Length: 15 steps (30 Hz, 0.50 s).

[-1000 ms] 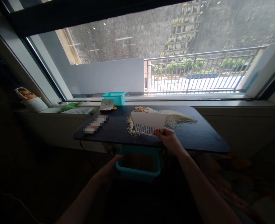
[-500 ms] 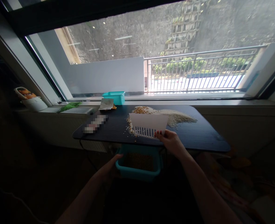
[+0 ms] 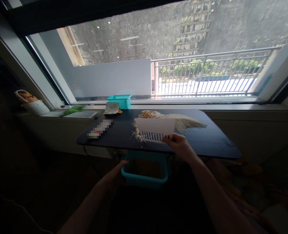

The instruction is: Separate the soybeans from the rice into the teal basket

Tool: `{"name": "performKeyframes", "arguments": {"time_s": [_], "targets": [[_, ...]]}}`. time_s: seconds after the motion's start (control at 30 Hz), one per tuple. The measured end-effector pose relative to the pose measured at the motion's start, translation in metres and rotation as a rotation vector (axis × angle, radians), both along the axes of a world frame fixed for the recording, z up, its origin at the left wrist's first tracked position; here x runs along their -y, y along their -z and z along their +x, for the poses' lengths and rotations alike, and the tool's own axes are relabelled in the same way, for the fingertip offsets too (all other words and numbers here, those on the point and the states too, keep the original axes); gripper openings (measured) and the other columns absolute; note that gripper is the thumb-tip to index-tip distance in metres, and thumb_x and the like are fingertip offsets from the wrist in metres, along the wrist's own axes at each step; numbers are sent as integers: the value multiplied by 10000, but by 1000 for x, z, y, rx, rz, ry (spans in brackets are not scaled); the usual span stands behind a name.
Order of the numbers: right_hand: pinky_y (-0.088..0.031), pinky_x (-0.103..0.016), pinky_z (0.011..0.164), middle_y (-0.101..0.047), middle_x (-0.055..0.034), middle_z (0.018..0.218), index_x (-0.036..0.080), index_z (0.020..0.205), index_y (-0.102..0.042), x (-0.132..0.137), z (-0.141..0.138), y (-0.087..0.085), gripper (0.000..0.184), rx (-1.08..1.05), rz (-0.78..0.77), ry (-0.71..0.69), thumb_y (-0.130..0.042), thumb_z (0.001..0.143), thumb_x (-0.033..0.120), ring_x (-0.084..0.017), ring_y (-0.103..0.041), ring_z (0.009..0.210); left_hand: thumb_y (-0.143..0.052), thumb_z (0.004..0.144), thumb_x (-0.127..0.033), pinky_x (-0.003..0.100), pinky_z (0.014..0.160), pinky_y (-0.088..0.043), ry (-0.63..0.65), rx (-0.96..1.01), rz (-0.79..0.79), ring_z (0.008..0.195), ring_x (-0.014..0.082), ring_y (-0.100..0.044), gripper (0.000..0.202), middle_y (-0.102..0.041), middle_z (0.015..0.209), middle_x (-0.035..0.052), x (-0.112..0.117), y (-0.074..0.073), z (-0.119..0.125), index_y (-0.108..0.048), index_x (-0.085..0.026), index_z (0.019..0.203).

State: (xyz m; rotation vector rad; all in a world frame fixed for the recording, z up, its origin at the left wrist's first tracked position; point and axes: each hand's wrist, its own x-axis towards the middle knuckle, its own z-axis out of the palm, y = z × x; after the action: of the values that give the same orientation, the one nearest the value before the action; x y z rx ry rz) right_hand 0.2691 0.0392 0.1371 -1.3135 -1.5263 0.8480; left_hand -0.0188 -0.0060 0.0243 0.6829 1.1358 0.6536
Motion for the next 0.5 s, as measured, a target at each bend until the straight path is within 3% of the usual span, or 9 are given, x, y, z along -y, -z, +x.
{"name": "performKeyframes", "arguments": {"time_s": [0.5], "targets": [[-499, -331, 665, -711, -66, 702, 176, 686, -717, 12, 2, 2, 495, -29, -29, -1, -710, 543, 649, -214, -624, 679, -552, 721, -616, 403, 734, -533, 24, -11, 12, 974, 297, -614, 651, -626, 1121, 114, -1, 2, -1, -530, -189, 1212]]}}
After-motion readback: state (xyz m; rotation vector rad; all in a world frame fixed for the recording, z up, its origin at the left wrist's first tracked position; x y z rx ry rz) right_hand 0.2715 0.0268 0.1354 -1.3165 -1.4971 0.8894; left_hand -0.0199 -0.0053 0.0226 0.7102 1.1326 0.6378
